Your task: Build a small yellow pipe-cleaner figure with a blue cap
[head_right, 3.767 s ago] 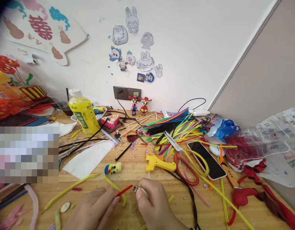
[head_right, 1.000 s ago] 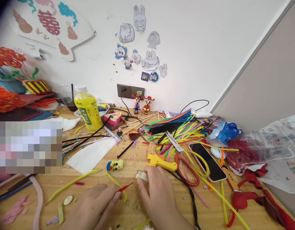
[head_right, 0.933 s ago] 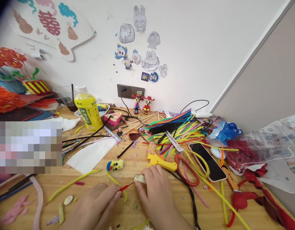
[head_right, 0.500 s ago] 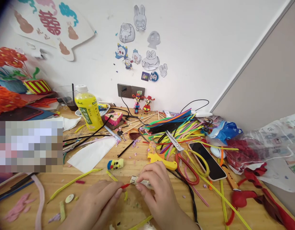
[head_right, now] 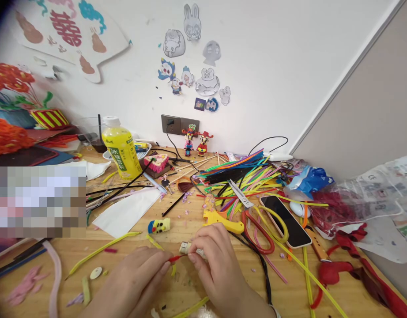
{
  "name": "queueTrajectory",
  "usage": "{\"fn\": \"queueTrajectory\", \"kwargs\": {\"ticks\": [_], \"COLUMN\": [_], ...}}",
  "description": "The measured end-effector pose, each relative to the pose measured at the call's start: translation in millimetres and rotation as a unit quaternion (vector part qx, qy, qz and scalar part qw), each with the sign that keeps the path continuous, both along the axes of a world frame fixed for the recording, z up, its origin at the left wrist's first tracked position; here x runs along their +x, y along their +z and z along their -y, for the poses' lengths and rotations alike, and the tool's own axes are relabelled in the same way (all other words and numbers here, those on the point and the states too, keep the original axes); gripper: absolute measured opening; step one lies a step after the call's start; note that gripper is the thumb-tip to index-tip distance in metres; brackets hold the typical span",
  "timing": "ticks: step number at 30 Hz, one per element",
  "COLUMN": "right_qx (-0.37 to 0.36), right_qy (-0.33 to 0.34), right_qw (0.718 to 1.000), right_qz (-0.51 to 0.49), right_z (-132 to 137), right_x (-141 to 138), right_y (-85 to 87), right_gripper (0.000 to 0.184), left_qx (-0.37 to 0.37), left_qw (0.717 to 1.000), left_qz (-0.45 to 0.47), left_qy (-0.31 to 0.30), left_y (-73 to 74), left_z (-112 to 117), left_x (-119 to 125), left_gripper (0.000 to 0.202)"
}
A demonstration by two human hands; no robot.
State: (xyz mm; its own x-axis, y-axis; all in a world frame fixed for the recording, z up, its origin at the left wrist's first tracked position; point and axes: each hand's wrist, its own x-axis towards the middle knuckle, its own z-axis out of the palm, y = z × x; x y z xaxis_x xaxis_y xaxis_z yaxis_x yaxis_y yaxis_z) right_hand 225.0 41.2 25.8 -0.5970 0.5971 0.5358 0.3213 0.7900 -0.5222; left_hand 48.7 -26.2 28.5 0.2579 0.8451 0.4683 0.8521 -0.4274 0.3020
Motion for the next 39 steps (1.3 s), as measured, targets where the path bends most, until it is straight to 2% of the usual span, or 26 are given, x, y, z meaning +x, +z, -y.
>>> {"fn": "queueTrajectory", "kwargs": {"ticks": [6, 13, 20, 29, 34, 39], "right_qx": [0.001, -0.014, -0.025, -0.036, -0.041, -0.051], "right_qy": [-0.003, 0.023, 0.048, 0.054, 0.062, 0.061], "right_qw": [1.0, 1.0, 0.998, 0.997, 0.997, 0.996], "right_qz": [0.003, 0.008, 0.017, 0.032, 0.031, 0.033], "right_z": [-0.3, 0.3, 0.7, 1.6, 1.1, 1.1], "right_x": [-1.0, -0.8, -0.1, 0.5, 0.7, 1.2], "right_y": [-0.5, -2.6, 1.4, 5.0, 5.2, 4.9], "right_gripper": [0.009, 0.009, 0.011, 0.013, 0.014, 0.012], "left_qx": [0.037, 0.053, 0.038, 0.04, 0.035, 0.029], "left_qw": [0.998, 0.997, 0.998, 0.998, 0.996, 0.995], "left_qz": [0.05, 0.055, 0.042, 0.036, 0.064, 0.087], "left_qy": [0.001, -0.022, -0.036, -0.042, -0.043, -0.04], "left_y": [-3.8, -3.9, 0.6, -3.5, -0.3, -3.5], "left_z": [-1.0, -2.6, -3.0, -3.0, -2.1, -1.3], "left_x": [-1.3, 0.0, -1.0, -1.6, -0.2, -0.8], "left_gripper": [0.02, 0.019, 0.024, 0.024, 0.022, 0.019]}}
